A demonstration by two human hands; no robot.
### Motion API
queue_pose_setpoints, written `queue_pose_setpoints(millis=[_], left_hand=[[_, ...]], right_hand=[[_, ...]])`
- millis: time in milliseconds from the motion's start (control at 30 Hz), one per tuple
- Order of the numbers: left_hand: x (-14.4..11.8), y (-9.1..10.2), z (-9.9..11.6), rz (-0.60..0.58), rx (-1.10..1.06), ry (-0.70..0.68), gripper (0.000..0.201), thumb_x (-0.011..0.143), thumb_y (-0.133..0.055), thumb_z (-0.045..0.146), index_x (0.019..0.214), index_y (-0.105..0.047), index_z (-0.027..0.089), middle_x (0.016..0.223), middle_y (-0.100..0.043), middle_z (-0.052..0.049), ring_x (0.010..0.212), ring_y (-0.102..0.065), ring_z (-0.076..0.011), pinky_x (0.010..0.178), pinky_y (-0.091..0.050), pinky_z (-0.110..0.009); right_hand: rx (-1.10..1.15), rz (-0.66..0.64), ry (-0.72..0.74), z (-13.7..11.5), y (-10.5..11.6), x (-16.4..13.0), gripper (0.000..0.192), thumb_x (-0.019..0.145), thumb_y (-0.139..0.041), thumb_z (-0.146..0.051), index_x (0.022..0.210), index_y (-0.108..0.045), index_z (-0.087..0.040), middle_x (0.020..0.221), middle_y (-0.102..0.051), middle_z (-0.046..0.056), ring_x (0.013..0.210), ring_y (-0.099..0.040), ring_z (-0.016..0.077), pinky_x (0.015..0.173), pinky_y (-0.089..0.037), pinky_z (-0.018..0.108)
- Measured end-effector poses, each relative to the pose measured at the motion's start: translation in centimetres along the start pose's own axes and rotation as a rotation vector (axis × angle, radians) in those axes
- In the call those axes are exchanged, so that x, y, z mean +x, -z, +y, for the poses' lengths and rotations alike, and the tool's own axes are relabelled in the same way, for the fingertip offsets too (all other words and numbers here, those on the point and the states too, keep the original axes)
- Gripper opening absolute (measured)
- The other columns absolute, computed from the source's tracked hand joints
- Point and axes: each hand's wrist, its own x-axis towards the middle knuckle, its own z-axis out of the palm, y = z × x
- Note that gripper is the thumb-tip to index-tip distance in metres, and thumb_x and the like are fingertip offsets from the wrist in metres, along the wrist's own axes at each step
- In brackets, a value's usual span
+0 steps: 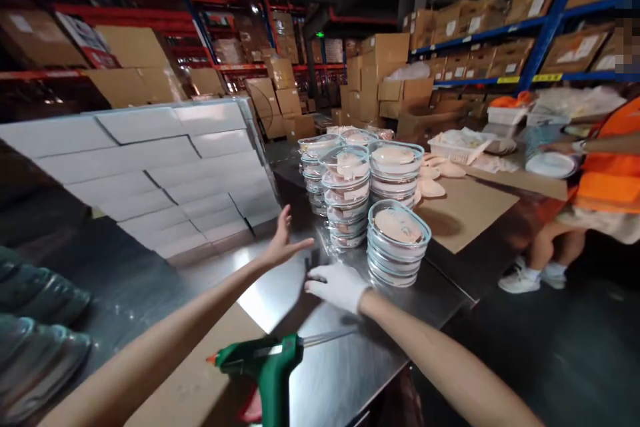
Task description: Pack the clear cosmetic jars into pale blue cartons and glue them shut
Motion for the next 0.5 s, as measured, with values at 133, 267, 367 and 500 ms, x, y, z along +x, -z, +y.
queue_pose_setpoints(millis=[133, 267, 367, 500], left_hand=[[2.0, -8.0, 3.0, -0.012, -0.103, -0.047, 0.151, 0.048, -0.101, 0.051, 0.165, -0.015, 0.012, 0.172, -0.018, -0.028, 0.161, -0.022, -0.0426, 0.130, -0.023, -0.050], [4.4, -12.3, 5.0, 0.108, -0.125, 0.038, 0.150, 0.054, -0.098, 0.051, 0.165, -0.005, 0.014, 0.171, -0.012, -0.031, 0.162, -0.017, -0.0446, 0.127, -0.027, -0.058], [5.1, -12.4, 5.3, 0.137, -0.106, 0.112, 0.134, 0.058, -0.096, 0.049, 0.163, -0.019, 0.017, 0.165, -0.030, -0.029, 0.153, -0.038, -0.0459, 0.121, -0.037, -0.059], [4.4, -9.9, 5.0, 0.082, -0.078, 0.128, 0.119, 0.056, -0.099, 0.048, 0.155, -0.039, 0.021, 0.155, -0.050, -0.021, 0.138, -0.056, -0.0416, 0.116, -0.044, -0.053]], right_hand=[[0.031, 0.834, -0.047, 6.3, 6.5, -10.6, 0.038, 0.097, -0.060, -0.051, 0.120, -0.060, -0.021, 0.110, -0.071, 0.012, 0.103, -0.070, 0.0270, 0.102, -0.055, 0.050], [0.365, 0.940, -0.108, 12.5, 8.0, -10.4, 0.123, 0.056, -0.090, -0.061, 0.155, -0.027, -0.020, 0.153, -0.049, 0.023, 0.139, -0.055, 0.0359, 0.118, -0.042, 0.061], [0.466, 0.699, -0.265, 14.4, 7.1, -6.8, 0.141, 0.046, -0.089, -0.065, 0.160, -0.020, -0.022, 0.154, -0.051, 0.024, 0.139, -0.057, 0.0371, 0.118, -0.043, 0.061], [0.476, 0.650, -0.315, 14.2, 5.9, -4.0, 0.120, 0.051, -0.089, -0.061, 0.152, -0.038, -0.021, 0.137, -0.067, 0.021, 0.126, -0.068, 0.0368, 0.117, -0.046, 0.056]])
